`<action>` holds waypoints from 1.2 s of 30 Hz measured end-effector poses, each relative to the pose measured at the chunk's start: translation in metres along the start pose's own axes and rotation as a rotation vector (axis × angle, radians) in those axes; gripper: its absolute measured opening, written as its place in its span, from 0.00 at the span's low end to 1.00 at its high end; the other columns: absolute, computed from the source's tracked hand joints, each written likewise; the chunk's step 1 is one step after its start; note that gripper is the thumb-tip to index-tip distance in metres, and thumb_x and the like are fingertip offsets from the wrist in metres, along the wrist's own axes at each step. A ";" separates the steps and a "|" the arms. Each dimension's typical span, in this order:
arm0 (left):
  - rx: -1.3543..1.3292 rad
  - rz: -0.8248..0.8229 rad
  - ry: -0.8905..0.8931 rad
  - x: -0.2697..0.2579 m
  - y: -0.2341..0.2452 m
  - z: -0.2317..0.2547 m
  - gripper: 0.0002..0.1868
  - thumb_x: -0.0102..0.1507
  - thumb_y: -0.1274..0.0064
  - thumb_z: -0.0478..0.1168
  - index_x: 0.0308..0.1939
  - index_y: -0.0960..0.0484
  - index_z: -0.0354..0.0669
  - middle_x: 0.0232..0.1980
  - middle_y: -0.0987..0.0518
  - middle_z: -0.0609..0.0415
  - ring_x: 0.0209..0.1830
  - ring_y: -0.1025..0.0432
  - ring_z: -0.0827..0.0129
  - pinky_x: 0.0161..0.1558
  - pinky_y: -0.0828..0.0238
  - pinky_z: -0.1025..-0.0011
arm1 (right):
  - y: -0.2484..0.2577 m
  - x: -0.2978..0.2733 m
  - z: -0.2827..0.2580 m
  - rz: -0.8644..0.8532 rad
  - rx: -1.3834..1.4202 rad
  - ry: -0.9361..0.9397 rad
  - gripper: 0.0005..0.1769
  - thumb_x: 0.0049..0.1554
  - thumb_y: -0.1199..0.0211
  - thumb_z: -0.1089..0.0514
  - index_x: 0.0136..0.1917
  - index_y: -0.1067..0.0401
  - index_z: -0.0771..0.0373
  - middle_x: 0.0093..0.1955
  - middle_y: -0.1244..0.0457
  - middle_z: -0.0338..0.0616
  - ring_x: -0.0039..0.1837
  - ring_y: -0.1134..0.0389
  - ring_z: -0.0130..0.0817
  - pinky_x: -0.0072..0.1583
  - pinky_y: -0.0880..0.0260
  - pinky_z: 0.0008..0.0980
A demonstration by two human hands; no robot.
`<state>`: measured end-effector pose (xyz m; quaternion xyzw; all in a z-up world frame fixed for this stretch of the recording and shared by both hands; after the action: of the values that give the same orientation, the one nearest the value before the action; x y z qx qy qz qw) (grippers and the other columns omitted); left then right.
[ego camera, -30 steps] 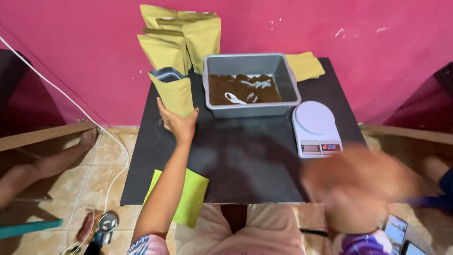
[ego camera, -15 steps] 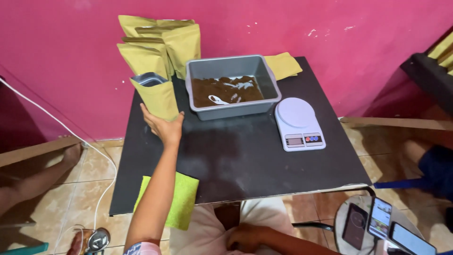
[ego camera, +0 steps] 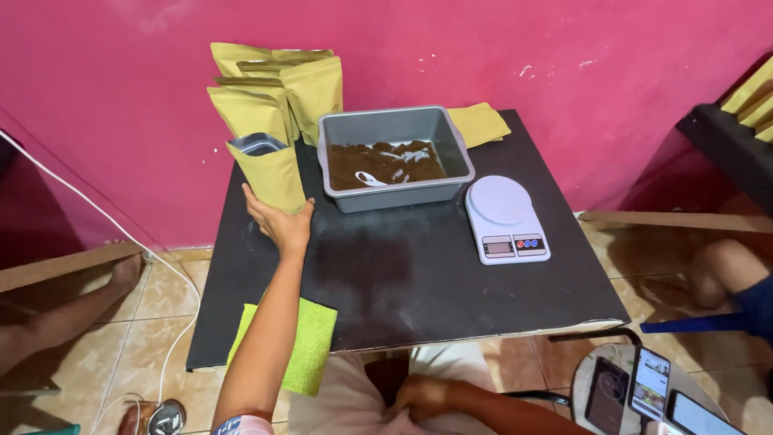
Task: Filling and weighing paper coffee bags using a digital scale and a container of grounds.
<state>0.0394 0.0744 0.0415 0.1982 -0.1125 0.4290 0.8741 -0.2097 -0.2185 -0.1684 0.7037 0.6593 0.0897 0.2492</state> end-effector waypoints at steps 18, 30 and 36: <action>0.007 -0.004 0.038 0.001 -0.001 -0.002 0.69 0.47 0.22 0.39 0.79 0.60 0.52 0.77 0.45 0.38 0.78 0.49 0.37 0.66 0.52 0.33 | 0.106 -0.041 -0.252 0.353 0.415 -0.097 0.20 0.65 0.46 0.45 0.65 0.30 0.56 0.65 0.36 0.38 0.70 0.36 0.22 0.74 0.45 0.23; 0.016 0.013 0.029 0.003 -0.005 -0.011 0.69 0.46 0.22 0.40 0.79 0.59 0.52 0.77 0.43 0.38 0.77 0.48 0.38 0.65 0.51 0.34 | 0.007 0.000 0.031 0.553 -0.348 -0.289 0.13 0.36 0.39 0.62 0.38 0.24 0.49 0.37 0.29 0.38 0.42 0.26 0.43 0.43 0.31 0.38; 0.034 0.042 -0.003 0.009 -0.007 -0.010 0.68 0.45 0.22 0.43 0.78 0.56 0.52 0.74 0.39 0.37 0.74 0.45 0.34 0.65 0.50 0.35 | 0.091 -0.061 -0.166 -0.048 -0.047 -0.739 0.21 0.54 0.47 0.37 0.58 0.26 0.39 0.68 0.37 0.29 0.73 0.41 0.24 0.74 0.48 0.21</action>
<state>0.0502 0.0816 0.0339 0.2111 -0.1106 0.4490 0.8612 -0.2121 -0.2399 0.0294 0.6669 0.5391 -0.1612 0.4885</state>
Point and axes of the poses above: each hand's wrist, its own x-axis towards the middle knuckle, its own y-axis out of the back of the hand, z = x × y, the point moved 9 cm from there along x, towards the middle knuckle
